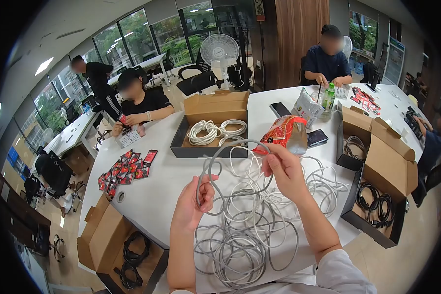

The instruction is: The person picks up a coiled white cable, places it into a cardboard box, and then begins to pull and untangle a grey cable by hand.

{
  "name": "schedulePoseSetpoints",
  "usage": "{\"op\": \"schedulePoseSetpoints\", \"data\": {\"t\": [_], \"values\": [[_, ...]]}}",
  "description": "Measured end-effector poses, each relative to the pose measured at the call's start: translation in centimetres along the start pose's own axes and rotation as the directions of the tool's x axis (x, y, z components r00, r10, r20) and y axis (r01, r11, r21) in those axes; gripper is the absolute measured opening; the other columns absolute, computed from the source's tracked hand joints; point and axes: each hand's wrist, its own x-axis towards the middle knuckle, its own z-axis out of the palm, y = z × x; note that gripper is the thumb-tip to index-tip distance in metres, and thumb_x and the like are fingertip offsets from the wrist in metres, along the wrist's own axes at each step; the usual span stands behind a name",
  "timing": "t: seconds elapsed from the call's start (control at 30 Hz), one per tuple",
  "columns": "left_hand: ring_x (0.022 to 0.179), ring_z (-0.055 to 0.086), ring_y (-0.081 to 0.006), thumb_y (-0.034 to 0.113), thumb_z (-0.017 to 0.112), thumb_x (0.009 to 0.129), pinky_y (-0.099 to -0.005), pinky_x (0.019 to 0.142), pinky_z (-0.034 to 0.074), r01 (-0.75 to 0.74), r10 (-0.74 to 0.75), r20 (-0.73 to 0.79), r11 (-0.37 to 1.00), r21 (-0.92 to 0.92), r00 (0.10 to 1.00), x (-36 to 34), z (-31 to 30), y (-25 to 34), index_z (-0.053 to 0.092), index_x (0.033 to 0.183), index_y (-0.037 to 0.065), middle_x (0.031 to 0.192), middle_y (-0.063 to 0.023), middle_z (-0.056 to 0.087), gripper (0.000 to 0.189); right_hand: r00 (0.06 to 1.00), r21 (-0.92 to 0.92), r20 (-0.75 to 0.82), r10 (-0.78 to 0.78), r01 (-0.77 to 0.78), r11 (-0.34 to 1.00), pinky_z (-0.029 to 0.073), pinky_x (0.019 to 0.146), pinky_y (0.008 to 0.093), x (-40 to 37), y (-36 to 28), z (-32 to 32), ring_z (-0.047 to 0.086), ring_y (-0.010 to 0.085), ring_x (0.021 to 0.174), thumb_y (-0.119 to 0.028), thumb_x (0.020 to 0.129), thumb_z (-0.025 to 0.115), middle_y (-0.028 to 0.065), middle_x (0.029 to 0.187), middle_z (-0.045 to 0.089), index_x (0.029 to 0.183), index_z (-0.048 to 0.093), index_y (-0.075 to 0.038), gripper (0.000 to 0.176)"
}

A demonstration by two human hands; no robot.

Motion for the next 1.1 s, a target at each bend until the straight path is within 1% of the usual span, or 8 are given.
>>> {"op": "schedulePoseSetpoints", "data": {"t": [0.1, 0.3, 0.4, 0.5, 0.67, 0.9, 1.0, 1.1], "values": [[0.047, 0.032, -0.0058, 0.033, 0.039, 0.102, -0.0205, 0.044, 0.027, -0.017, 0.033, -0.036, 0.927, 0.374, 0.999, 0.1, 0.6, 0.1, 0.050, 0.127, 0.001, 0.075, -0.0012, 0.050, 0.042, 0.998, -0.006, -0.040, -0.048, 0.048, 0.999, 0.047, 0.059, 0.0229, 0.0, 0.6, 0.0, 0.054, 0.0083, 0.063, -0.007, 0.099, 0.046, 0.0054, 0.077, 0.058, 0.113, 0.058, 0.004, 0.021], [0.051, 0.037, -0.0045, 0.030, 0.036, 0.103, -0.0194, 0.045, 0.027, -0.161, 0.254, -0.141, 0.867, 0.472, 0.957, 0.2, 1.7, -1.4, 0.043, 0.136, 0.004, 0.088, -0.0044, 0.053, 0.043, 0.996, 0.180, -0.048, 0.071, -0.061, 0.982, 0.053, 0.066, 0.0251, -0.5, 0.9, 1.2, 0.059, 0.0115, 0.069, -0.013, 0.101, 0.045, 0.0053, 0.082, 0.057, 0.112, 0.057, 0.004, 0.023], [0.064, 0.046, -0.0074, 0.029, 0.037, 0.102, -0.0202, 0.055, 0.037, -0.242, 0.385, -0.124, 0.767, 0.594, 0.915, 0.4, 2.0, -1.9, 0.039, 0.141, 0.005, 0.099, -0.0066, 0.051, 0.046, 0.988, 0.320, -0.018, 0.153, -0.139, 0.937, 0.055, 0.069, 0.0282, -0.4, 1.1, 1.5, 0.060, 0.0127, 0.071, -0.017, 0.102, 0.043, 0.0047, 0.084, 0.056, 0.112, 0.055, 0.002, 0.024], [0.083, 0.050, -0.0114, 0.027, 0.039, 0.101, -0.0233, 0.073, 0.042, -0.309, 0.563, 0.053, 0.370, 0.876, 0.825, 1.3, 0.7, -3.3, 0.035, 0.144, 0.004, 0.113, -0.0080, 0.051, 0.049, 0.977, 0.421, -0.022, 0.210, -0.182, 0.889, 0.056, 0.073, 0.0316, -0.4, 1.0, 1.7, 0.060, 0.0130, 0.071, -0.019, 0.104, 0.039, 0.0045, 0.085, 0.055, 0.111, 0.053, 0.000, 0.025], [0.097, 0.050, -0.0130, 0.020, 0.042, 0.099, -0.0267, 0.084, 0.041, -0.199, 0.242, 0.029, 0.722, 0.663, 0.970, 0.9, 0.6, -3.3, 0.036, 0.143, 0.003, 0.124, -0.0084, 0.052, 0.048, 0.941, 0.589, -0.143, 0.306, -0.168, 0.790, 0.057, 0.080, 0.0387, -0.1, 1.1, 1.6, 0.059, 0.0116, 0.071, -0.020, 0.104, 0.038, 0.0033, 0.084, 0.054, 0.106, 0.050, -0.005, 0.019], [0.087, 0.052, -0.0081, 0.006, 0.067, 0.085, -0.0224, 0.077, 0.044, -0.118, -0.004, 0.200, 0.796, 0.594, 0.980, 0.8, -0.1, -1.7, 0.047, 0.135, 0.003, 0.101, -0.0027, 0.056, 0.054, 0.917, 0.746, 0.014, 0.398, -0.275, 0.607, 0.057, 0.081, 0.0421, -0.2, 1.3, 1.1, 0.059, 0.0106, 0.074, -0.024, 0.103, 0.041, 0.0012, 0.085, 0.054, 0.107, 0.051, -0.007, 0.020], [0.081, 0.053, -0.0066, -0.002, 0.078, 0.070, -0.0212, 0.072, 0.046, -0.144, 0.034, 0.171, 0.715, 0.684, 0.985, 0.9, -0.1, -1.6, 0.048, 0.134, 0.003, 0.091, 0.0011, 0.055, 0.071, 0.902, 0.732, 0.123, 0.413, -0.364, 0.577, 0.058, 0.080, 0.0419, -0.7, 1.4, 1.9, 0.059, 0.0113, 0.073, -0.024, 0.103, 0.040, 0.0014, 0.086, 0.055, 0.107, 0.052, -0.007, 0.021], [0.076, 0.055, -0.0070, -0.003, 0.082, 0.065, -0.0222, 0.068, 0.048, -0.235, 0.216, 0.111, 0.724, 0.649, 0.970, 1.0, 1.1, -1.9, 0.046, 0.135, 0.004, 0.088, 0.0013, 0.056, 0.079, 0.874, 0.673, 0.261, 0.411, -0.470, 0.572, 0.057, 0.074, 0.0355, -1.2, 1.5, 2.8, 0.060, 0.0114, 0.073, -0.026, 0.103, 0.041, 0.0013, 0.088, 0.057, 0.107, 0.053, -0.007, 0.023]]}}
